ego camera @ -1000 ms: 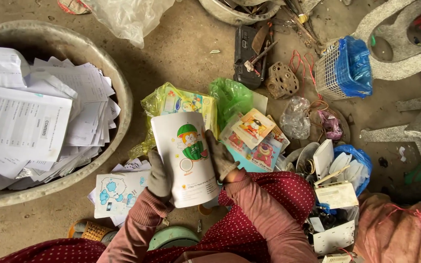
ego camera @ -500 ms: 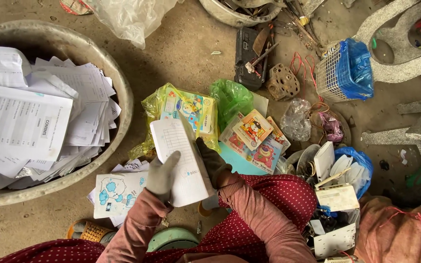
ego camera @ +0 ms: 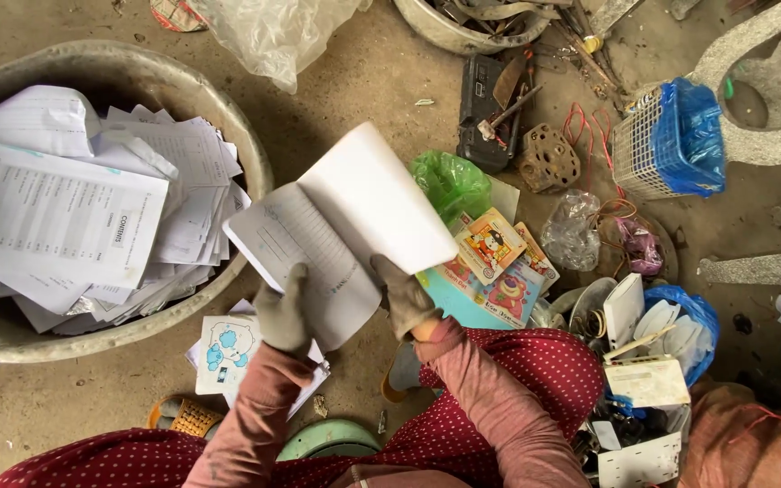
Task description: Sorting school workbooks and papers into a large plastic bin.
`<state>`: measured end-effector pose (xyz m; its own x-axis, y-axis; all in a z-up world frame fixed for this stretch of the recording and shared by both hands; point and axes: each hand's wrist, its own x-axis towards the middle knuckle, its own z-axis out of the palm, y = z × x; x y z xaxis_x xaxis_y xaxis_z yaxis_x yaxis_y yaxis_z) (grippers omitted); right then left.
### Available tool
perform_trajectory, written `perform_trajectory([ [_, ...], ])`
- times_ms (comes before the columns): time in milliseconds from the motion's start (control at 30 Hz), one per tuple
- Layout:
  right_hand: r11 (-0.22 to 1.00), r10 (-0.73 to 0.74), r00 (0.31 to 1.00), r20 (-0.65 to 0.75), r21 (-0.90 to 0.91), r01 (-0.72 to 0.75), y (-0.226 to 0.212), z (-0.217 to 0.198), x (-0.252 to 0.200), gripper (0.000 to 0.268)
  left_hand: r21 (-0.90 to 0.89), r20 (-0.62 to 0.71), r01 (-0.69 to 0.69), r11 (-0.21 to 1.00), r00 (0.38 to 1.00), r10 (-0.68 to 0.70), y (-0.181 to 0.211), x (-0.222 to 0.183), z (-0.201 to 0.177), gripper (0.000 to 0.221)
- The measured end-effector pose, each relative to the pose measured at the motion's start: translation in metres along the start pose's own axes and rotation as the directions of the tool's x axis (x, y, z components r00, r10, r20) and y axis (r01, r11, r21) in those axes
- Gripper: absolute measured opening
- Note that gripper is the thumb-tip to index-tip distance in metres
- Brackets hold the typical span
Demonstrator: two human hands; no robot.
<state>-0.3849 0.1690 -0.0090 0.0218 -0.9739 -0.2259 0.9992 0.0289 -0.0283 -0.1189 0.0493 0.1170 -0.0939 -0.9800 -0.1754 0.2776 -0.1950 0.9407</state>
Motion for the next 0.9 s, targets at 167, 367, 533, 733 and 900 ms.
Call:
perform_trajectory([
  [167, 0.544, -0.142, 0.97, 0.196, -0.804, 0.242, 0.032, 0.152, -0.003, 0.05, 0.006, 0.078, -0.028, 1.0, 0.997, 0.028, 0.059, 0.017, -0.002, 0.077],
  [367, 0.461, -0.101, 0.977, 0.186, -0.862, 0.211, 0.061, 0.145, -0.009, 0.039, 0.516, 0.651, -0.593, 0.618, 0.74, 0.167, 0.03, -0.031, 0.031, 0.104],
  [533, 0.28, -0.142, 0.99, -0.014, -0.96, 0.026, 0.04, 0.167, -0.017, 0.037, 0.391, 0.616, -0.256, 0.884, 0.786, -0.045, 0.052, -0.012, 0.019, 0.072],
  [733, 0.471, -0.147, 0.962, -0.229, -0.872, -0.135, -0.039, 0.194, -0.011, 0.035, 0.661, 0.459, -0.192, 0.726, 0.868, -0.189, 0.054, 0.029, -0.041, 0.05],
  [900, -0.454, -0.726, 0.635, -0.264, -0.51, -0.731, -0.195, 0.107, -0.032, 0.039, 0.667, 0.183, 0.017, 0.745, 0.965, -0.186, 0.073, 0.057, -0.106, 0.041],
])
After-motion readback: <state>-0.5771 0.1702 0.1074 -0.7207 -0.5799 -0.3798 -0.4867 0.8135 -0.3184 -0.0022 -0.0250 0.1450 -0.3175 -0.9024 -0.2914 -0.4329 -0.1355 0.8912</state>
